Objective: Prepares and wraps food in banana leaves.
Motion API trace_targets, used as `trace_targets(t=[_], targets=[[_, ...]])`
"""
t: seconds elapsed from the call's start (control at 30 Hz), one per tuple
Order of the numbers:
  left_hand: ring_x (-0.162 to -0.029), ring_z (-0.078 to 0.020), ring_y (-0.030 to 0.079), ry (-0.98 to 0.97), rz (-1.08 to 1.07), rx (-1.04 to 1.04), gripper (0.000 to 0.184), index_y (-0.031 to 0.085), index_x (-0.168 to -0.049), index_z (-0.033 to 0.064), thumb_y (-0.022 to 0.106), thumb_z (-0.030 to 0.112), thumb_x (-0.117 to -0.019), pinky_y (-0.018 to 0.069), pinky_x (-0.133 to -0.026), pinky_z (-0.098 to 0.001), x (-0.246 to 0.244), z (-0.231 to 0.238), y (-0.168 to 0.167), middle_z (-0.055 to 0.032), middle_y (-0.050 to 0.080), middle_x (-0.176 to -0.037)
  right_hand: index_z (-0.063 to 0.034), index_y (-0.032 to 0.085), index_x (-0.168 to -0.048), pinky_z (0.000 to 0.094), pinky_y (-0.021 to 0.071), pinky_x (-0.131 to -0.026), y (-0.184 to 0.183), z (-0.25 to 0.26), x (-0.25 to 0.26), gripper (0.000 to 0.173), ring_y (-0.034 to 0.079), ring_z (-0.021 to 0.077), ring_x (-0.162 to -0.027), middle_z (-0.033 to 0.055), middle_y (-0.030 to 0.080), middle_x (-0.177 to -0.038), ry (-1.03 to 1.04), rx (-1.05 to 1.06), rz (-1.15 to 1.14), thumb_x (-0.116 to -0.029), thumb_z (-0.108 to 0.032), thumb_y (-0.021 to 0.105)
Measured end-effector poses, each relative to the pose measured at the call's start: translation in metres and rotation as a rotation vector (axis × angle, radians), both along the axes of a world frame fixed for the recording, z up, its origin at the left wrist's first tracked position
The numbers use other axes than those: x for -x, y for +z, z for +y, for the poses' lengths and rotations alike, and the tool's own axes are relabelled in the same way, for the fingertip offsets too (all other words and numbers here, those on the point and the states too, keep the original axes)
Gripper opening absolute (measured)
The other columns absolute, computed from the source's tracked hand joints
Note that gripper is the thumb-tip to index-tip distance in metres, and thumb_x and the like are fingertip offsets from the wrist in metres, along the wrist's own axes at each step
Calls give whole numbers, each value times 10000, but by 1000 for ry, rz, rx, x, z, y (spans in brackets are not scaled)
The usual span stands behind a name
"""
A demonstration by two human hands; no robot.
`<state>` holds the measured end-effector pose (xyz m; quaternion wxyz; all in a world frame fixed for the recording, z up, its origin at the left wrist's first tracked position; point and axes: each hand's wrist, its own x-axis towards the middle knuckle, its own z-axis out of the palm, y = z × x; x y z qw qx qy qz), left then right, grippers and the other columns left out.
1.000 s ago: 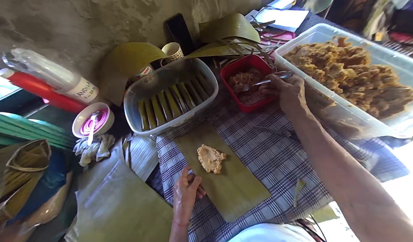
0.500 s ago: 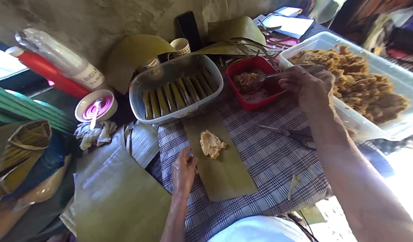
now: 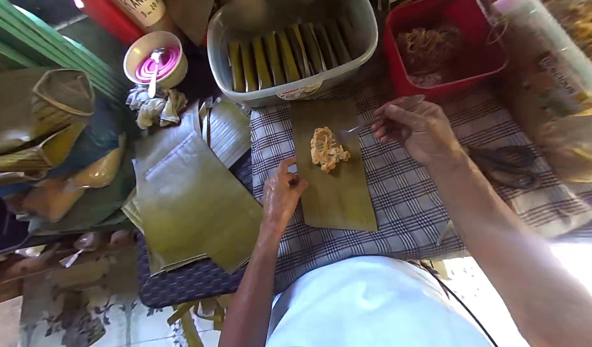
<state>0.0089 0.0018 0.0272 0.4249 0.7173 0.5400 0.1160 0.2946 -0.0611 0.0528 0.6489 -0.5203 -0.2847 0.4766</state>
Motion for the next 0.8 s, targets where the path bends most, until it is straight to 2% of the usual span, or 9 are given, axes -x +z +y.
trace_targets(t=[0.17,0.37,0.5,0.67,0.8], targets=[[-685,-146,701,18,-22,-9,501,573,-1397,137,744,107,-928,587,-614,-337,-1,1,-2,-46,733,-855,-11,662,-992,271,625,-592,-22,16,-1,204,724,131,-639,49,741,-766,6,52,-55,-1063,-38,472],[-677,-147,692,17,-38,-14,497,578,-1395,136,737,80,-927,578,-615,-335,-1,0,-2,-49,727,-845,-33,632,-1019,261,629,-590,8,16,-12,136,718,110,-623,11,729,-756,76,58,-322,-1050,-70,505],[-682,-150,689,11,-44,-20,508,576,-1401,133,739,75,-923,577,-621,-339,0,1,-2,-60,720,-839,-58,637,-1002,245,622,-573,23,11,-17,138,703,81,-601,-30,721,-743,9,7,-441,-1037,-78,506],[-676,-156,689,5,-33,-17,511,575,-1397,138,746,77,-919,575,-612,-344,-1,2,0,-56,724,-847,-55,630,-958,243,602,-518,20,6,-10,182,702,106,-565,11,732,-712,-104,13,-251,-1039,-35,469],[-676,-157,679,9,-30,-2,512,572,-1400,131,741,67,-921,565,-613,-344,-1,2,2,-57,713,-842,-29,632,-938,244,587,-493,5,3,5,206,689,113,-540,34,712,-677,-113,178,-108,-1053,-30,460]])
